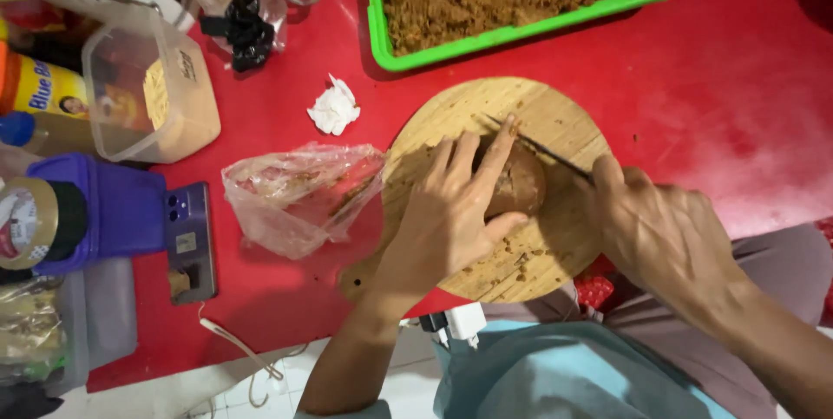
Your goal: Shaving a block of palm sugar with a knife on a wooden cutting board
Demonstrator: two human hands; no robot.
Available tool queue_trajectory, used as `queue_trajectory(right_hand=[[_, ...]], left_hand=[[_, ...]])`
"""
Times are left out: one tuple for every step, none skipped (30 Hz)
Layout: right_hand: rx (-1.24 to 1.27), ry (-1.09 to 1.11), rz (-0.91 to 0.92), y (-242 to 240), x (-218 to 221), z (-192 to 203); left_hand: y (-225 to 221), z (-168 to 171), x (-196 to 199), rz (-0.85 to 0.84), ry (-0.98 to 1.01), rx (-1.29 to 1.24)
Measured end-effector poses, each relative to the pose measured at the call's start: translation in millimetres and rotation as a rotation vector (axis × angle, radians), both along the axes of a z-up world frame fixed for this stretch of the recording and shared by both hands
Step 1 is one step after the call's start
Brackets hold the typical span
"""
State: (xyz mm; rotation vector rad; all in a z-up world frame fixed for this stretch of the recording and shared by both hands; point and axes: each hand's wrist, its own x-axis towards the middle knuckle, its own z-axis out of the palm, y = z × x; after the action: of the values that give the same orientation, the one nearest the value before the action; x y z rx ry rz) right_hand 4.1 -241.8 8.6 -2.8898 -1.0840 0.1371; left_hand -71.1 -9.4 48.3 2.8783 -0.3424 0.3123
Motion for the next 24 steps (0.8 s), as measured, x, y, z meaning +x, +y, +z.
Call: queue_trajectory(right_hand=[[0.002, -0.003, 0.002, -3.2, -2.9, 3.9], [0.008, -0.027, 0.008, -6.1, -5.9, 7.6], [0.015, -0.045, 0.014, -8.4, -10.9, 9.7], [0.017, -0.042, 0.016, -7.0, -12.8, 11.6], [-0.034, -0.046, -0.005, -5.6, -14.7, 13.9], [-0.086, -0.05, -0.026, -4.0, -16.4, 16.2], [-0.083, -0.048, -0.029, -3.0, -16.6, 15.0], [-0.096, -0.038, -0.028, -1.6, -17.0, 13.6], [-0.113, -0.028, -0.025, -0.5, -18.2, 12.6], [-0.113, -0.024, -0.026, 2.4, -17.2, 12.7], [-0.137, -0.019, -0.017, 4.3, -16.4, 13.1], [-0.161, -0.013, -0.008, 6.2, -15.7, 13.5], [-0.163, -0.013, -0.007, 7.3, -13.8, 10.0], [-0.146, -0.067, 0.009, 8.4, -12.1, 6.8], [-0.128, -0.123, 0.027, 9.6, -9.7, 4.0], [-0.128, -0.125, 0.03, 11.4, -4.6, -1.6], [-0.074, -0.112, 0.022, 13.3, 0.5, -7.5], [-0.02, -0.1, 0.013, 15.1, 5.6, -13.3], [-0.02, -0.102, 0.014, 12.5, 9.1, -14.6], [-0.041, -0.066, 0.033, 9.9, 12.6, -16.0], [-0.062, -0.026, 0.054, 7.3, 13.8, -18.2], [-0.062, -0.023, 0.057, 5.1, 9.8, -10.1], [-0.027, -0.008, 0.058, 3.3, 8.0, -1.6], [0.009, 0.008, 0.06, 1.6, 6.0, 6.9]], left_hand=[[-0.2, 1.3, -0.1, 0.002, -0.003, 0.002], [0.0, 2.3, -0.2, 0.007, 0.006, -0.013], [0.7, 2.4, -2.0, 0.012, 0.021, -0.028], [-0.3, 3.0, -2.6, 0.014, 0.024, -0.026], [-1.0, 4.0, -2.4, 0.026, 0.037, -0.004], [-1.5, 5.0, -1.8, 0.038, 0.049, 0.017], [-1.4, 4.3, -1.2, 0.035, 0.051, 0.02], [-0.9, 3.5, -0.6, 0.054, 0.077, 0.0], [-0.6, 2.4, -1.2, 0.076, 0.105, -0.023], [0.6, 5.6, 0.9, 0.074, 0.108, -0.023], [0.8, 8.5, 2.4, 0.051, 0.095, -0.03], [1.0, 11.6, 3.7, 0.029, 0.083, -0.036], [1.9, 10.0, 4.9, 0.03, 0.084, -0.037], [2.6, 8.8, 5.9, 0.016, 0.079, -0.038], [3.4, 8.2, 6.9, 0.004, 0.073, -0.038], [3.3, 10.9, 7.0, 0.007, 0.072, -0.038], [3.4, 13.3, 7.6, 0.003, 0.091, -0.07], [3.5, 15.8, 8.2, -0.002, 0.109, -0.101], [2.7, 9.4, 8.3, -0.002, 0.107, -0.102], [1.8, 2.9, 8.2, 0.032, 0.086, -0.116], [0.9, -4.0, 5.9, 0.068, 0.07, -0.129], [-1.4, -7.0, 1.6, 0.071, 0.072, -0.13], [-3.4, -9.7, -0.7, 0.114, 0.05, -0.124], [-5.2, -12.4, -3.1, 0.157, 0.028, -0.119]])
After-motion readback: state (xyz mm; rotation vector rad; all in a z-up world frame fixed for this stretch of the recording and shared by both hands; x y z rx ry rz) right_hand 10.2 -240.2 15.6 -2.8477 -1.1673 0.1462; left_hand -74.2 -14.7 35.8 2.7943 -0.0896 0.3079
